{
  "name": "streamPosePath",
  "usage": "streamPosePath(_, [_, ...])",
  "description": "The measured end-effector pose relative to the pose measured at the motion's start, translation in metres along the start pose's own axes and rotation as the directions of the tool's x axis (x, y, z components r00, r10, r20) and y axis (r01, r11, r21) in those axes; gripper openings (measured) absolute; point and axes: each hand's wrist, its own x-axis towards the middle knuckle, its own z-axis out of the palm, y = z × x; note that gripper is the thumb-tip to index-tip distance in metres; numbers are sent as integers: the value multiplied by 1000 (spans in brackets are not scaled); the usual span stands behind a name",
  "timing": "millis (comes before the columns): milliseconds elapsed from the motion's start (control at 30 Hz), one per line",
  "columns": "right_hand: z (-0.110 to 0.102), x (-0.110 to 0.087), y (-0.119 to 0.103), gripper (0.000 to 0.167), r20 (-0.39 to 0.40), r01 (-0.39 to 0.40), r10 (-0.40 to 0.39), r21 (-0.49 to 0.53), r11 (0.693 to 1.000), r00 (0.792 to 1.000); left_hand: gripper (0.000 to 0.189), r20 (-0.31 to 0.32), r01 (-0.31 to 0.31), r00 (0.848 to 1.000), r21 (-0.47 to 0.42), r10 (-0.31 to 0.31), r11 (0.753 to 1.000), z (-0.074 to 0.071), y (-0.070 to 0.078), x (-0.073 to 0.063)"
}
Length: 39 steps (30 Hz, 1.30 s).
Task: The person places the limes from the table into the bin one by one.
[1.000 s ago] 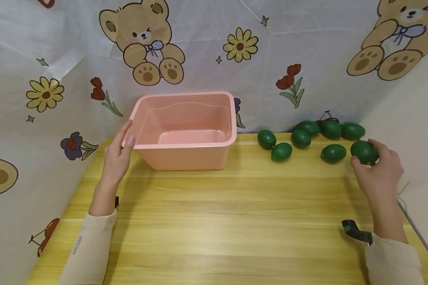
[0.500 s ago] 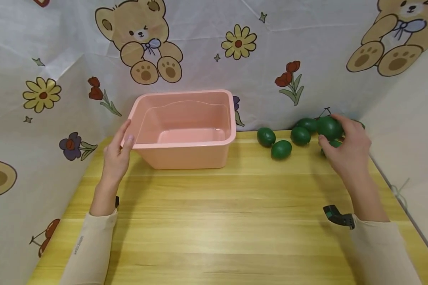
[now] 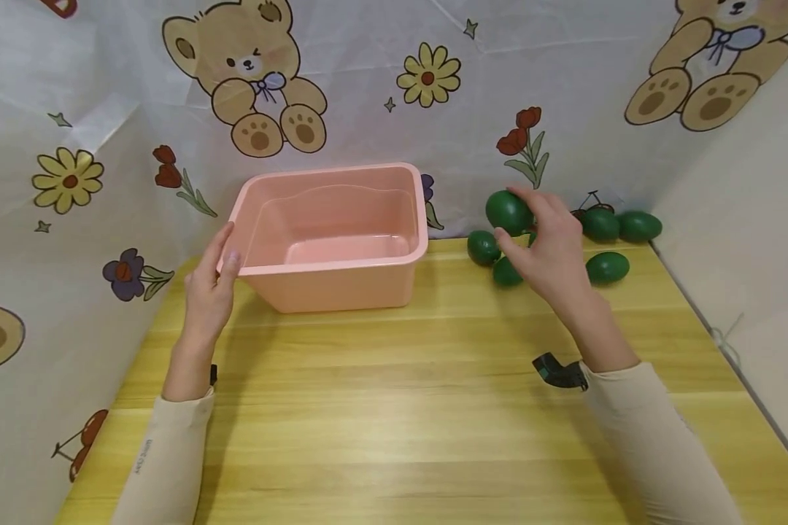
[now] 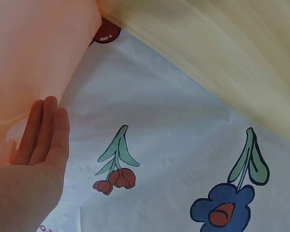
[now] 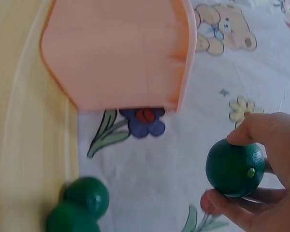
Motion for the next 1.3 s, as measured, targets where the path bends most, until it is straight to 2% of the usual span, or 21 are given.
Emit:
streamPosePath(300, [34, 12, -46, 60, 4, 112, -112, 86, 990, 994, 53, -21, -5, 1000, 15, 5, 1000, 2, -1, 0])
streamPosePath(533, [55, 16, -73, 59, 33, 163, -170, 159, 974, 985, 52, -36, -4, 999, 12, 4, 1000, 4, -1, -2])
streamPosePath(900, [74, 21, -87, 59, 101, 235, -260, 209, 949, 960, 51, -74, 4, 997, 4, -4, 1000, 4, -3, 0])
streamPosePath(1067, [82, 22, -88, 42, 140, 243, -274, 207, 948, 952, 51, -81, 5, 997, 2, -4, 1000, 4, -3, 0])
streamPosePath(1167, [86, 20, -87, 32, 127, 248, -274, 191, 950, 953, 52, -73, -2, 997, 1, 2, 1000, 5, -3, -1])
streamPosePath(1300, [88, 16, -82, 32, 88, 257, -277, 189, 948, 957, 52, -69, -8, 998, 0, 8, 1000, 5, -2, 0])
